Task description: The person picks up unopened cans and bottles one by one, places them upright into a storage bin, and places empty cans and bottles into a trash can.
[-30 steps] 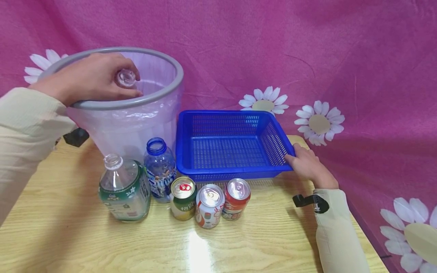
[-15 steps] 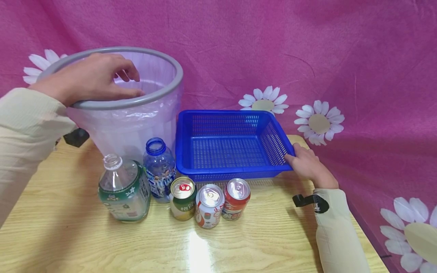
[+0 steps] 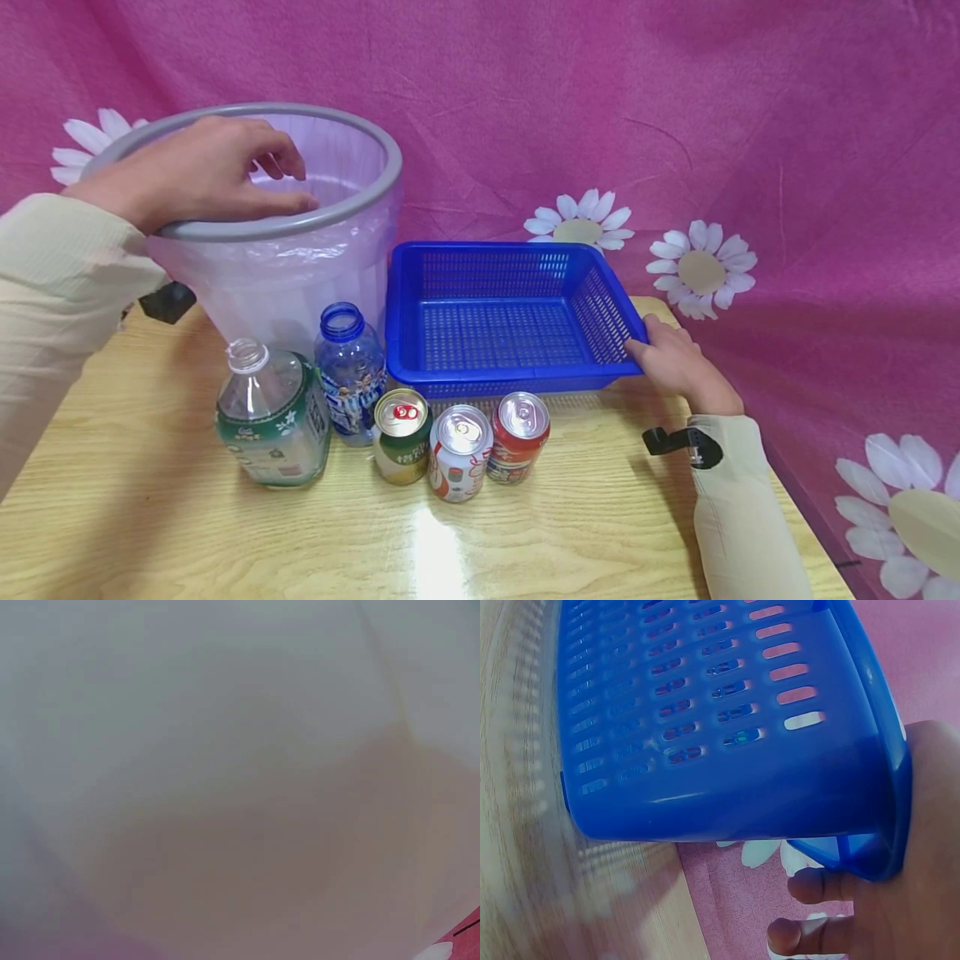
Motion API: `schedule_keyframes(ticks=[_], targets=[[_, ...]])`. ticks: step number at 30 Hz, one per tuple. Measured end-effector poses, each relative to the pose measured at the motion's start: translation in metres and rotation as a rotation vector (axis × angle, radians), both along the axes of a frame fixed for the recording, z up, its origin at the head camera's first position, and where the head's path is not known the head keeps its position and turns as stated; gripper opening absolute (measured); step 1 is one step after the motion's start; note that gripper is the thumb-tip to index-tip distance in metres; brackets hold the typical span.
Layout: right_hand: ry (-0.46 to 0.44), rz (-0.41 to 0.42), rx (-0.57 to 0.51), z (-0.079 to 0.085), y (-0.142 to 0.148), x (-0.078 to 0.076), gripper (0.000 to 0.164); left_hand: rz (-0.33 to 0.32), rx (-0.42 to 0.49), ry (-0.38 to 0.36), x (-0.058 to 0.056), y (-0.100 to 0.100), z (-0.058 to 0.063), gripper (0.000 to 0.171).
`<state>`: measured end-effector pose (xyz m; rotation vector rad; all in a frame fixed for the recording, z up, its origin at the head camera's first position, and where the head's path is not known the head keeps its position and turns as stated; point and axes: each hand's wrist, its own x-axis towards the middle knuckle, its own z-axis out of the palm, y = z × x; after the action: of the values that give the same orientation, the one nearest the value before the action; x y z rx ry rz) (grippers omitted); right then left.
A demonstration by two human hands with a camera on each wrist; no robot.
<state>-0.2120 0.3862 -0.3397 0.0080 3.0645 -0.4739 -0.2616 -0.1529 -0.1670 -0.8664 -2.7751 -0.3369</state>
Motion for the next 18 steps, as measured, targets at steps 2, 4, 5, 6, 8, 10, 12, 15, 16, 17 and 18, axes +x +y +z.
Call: schedule_keyframes(ticks=[2,4,5,6,8,10,12,15,16,17,18], targets=[[0.007,0.002,0.001,-0.0001,0.0003,-0.0002,0.035,0.001,0.0,0.0,0.0002,-0.0001,0.0002,0.046],[0.01,0.003,0.001,-0.0002,0.0006,-0.0003,0.035,0.002,0.0,-0.002,0.0002,-0.0001,0.0002,0.046],[0.01,0.003,0.0,-0.0003,0.0007,-0.0003,0.035,0.002,-0.001,-0.001,0.0003,-0.0001,0.0002,0.046],[0.008,0.003,0.001,-0.0003,0.0006,-0.0001,0.035,0.002,-0.002,-0.001,0.0003,-0.0001,0.0003,0.046],[0.004,0.001,-0.001,-0.0004,0.0008,0.0002,0.035,-0.001,-0.002,0.004,0.0001,0.0,0.0002,0.046],[0.001,0.001,-0.002,-0.0007,0.0007,0.0004,0.035,-0.01,-0.001,0.016,-0.0002,0.0001,-0.0002,0.045],[0.002,0.001,0.001,-0.001,0.0007,0.0005,0.035,-0.014,-0.001,0.022,-0.0004,-0.0002,-0.0005,0.044],[0.005,0.0,0.004,-0.0011,0.0005,0.0001,0.034,-0.021,0.0,0.033,-0.0007,-0.0001,-0.0005,0.042],[0.006,0.0,0.005,-0.001,0.0004,-0.0001,0.034,-0.021,0.001,0.033,-0.0009,-0.0002,-0.0002,0.042],[0.006,0.0,0.005,-0.001,0.0004,-0.0003,0.034,-0.023,0.0,0.033,-0.001,-0.0003,-0.0001,0.042],[0.006,0.0,0.004,-0.001,0.0003,-0.0004,0.034,-0.024,0.001,0.036,-0.0011,-0.0003,0.0,0.042]])
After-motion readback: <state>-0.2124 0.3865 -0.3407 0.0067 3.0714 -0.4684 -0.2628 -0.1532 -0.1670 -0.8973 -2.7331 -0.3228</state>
